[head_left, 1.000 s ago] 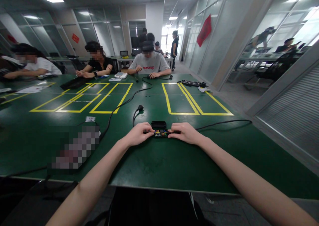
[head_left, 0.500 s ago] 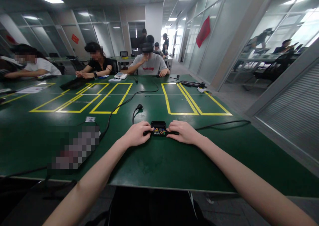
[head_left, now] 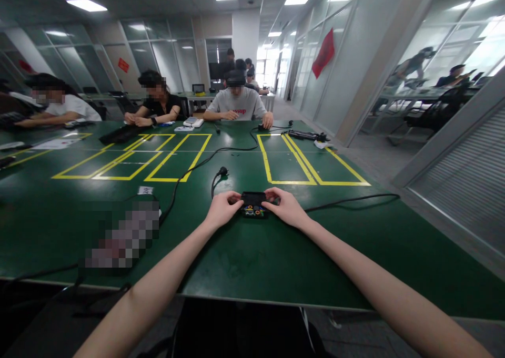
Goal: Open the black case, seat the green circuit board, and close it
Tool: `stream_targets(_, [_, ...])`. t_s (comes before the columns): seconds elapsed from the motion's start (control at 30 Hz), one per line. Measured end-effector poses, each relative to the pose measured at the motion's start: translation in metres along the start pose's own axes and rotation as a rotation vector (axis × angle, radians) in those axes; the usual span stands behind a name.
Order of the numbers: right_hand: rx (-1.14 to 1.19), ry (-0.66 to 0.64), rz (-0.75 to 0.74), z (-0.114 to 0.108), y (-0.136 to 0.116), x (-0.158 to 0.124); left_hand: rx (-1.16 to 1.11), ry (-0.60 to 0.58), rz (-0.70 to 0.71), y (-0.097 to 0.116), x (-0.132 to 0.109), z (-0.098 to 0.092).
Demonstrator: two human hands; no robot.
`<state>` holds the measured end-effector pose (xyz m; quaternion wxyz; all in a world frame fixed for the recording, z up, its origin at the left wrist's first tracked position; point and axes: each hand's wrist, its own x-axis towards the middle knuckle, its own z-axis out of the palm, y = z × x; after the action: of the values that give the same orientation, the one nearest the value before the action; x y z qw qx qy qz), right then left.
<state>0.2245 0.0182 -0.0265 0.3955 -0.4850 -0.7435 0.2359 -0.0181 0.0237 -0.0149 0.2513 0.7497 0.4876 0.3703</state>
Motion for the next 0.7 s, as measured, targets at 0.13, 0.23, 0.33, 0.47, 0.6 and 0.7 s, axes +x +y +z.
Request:
stream_targets(0.13, [0.281, -0.034, 0.106, 0.001, -0.003, -0.001, -0.204, -0.009, -0.036, 0.0, 0.001, 0.0])
stream_targets(0.23, [0.319, -0.034, 0.083, 0.001, -0.005, -0.001, -0.235, -0.008, -0.039, 0.0, 0.001, -0.001])
stream_targets(0.33, [0.32, -0.025, 0.096, 0.001, -0.007, -0.001, -0.235, -0.005, -0.049, 0.002, 0.001, -0.001])
stream_targets(0.47, [0.348, -0.004, 0.137, 0.002, -0.01, -0.001, -0.217, -0.01, -0.095, 0.005, 0.0, -0.003])
stream_targets(0.6, [0.363, -0.014, 0.134, 0.001, -0.012, -0.002, -0.243, -0.038, -0.111, 0.006, -0.001, -0.005])
stream_targets(0.7, [0.367, -0.02, 0.118, -0.001, -0.013, -0.004, -0.271, -0.043, -0.106, 0.006, -0.001, -0.007])
